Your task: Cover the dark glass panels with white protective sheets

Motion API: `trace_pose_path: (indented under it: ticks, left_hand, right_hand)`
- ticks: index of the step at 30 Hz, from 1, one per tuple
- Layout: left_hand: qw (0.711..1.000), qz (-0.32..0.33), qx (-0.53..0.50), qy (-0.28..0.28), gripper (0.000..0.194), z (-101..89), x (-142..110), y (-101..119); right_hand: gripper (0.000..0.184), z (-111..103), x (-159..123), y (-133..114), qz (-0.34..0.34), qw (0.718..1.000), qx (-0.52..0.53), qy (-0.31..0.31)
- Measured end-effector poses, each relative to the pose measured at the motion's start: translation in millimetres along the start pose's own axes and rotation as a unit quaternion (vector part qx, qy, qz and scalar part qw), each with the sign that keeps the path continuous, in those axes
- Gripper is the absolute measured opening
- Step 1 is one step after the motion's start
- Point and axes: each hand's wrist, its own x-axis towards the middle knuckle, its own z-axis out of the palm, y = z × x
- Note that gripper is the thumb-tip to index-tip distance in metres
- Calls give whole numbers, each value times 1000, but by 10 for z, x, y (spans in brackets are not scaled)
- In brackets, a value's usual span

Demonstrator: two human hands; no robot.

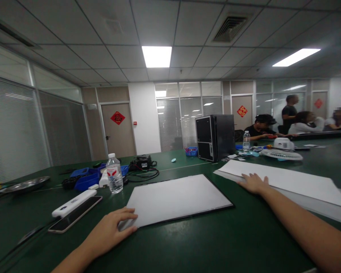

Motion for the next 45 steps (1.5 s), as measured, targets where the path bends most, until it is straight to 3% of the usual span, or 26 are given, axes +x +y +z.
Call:
trace_pose_path:
  ticks: [4, 13, 21, 27, 31, 34, 38, 42, 45]
  left_hand:
    - [1000, -3, -4, 5, 52, 22, 13, -26]
    - [1000, 0, -23, 10, 52, 68, 46, -102]
    - [999, 7, -37, 0, 52, 67, 67, -125]
    - [999, 11, -51, -3, 52, 56, 71, -135]
    - [998, 14, -56, -1, 53, 65, 74, -159]
    - [998, 14, -55, 2, 53, 73, 69, -164]
    - [999, 14, -51, 4, 52, 69, 62, -147]
    - [999, 17, -47, 7, 51, 59, 66, -131]
    - [999, 15, -45, 11, 50, 56, 61, -129]
  right_hand:
    - [68, 2, 14, 42, 31, 999, -12, -25]
    - [40, -199, -84, -158, -38, 996, -79, -9]
    - [29, -402, -304, -374, -77, 990, -86, 76]
    - [33, -621, -628, -788, -236, 962, -35, 133]
    - [31, -649, -893, -1088, -364, 926, 2, 105]
    - [35, -618, -986, -1239, -410, 908, 26, 76]
    - [46, -539, -872, -1222, -343, 935, 33, 79]
    - [50, -439, -660, -951, -225, 971, 14, 74]
    - [50, -379, -579, -759, -194, 980, 11, 47]
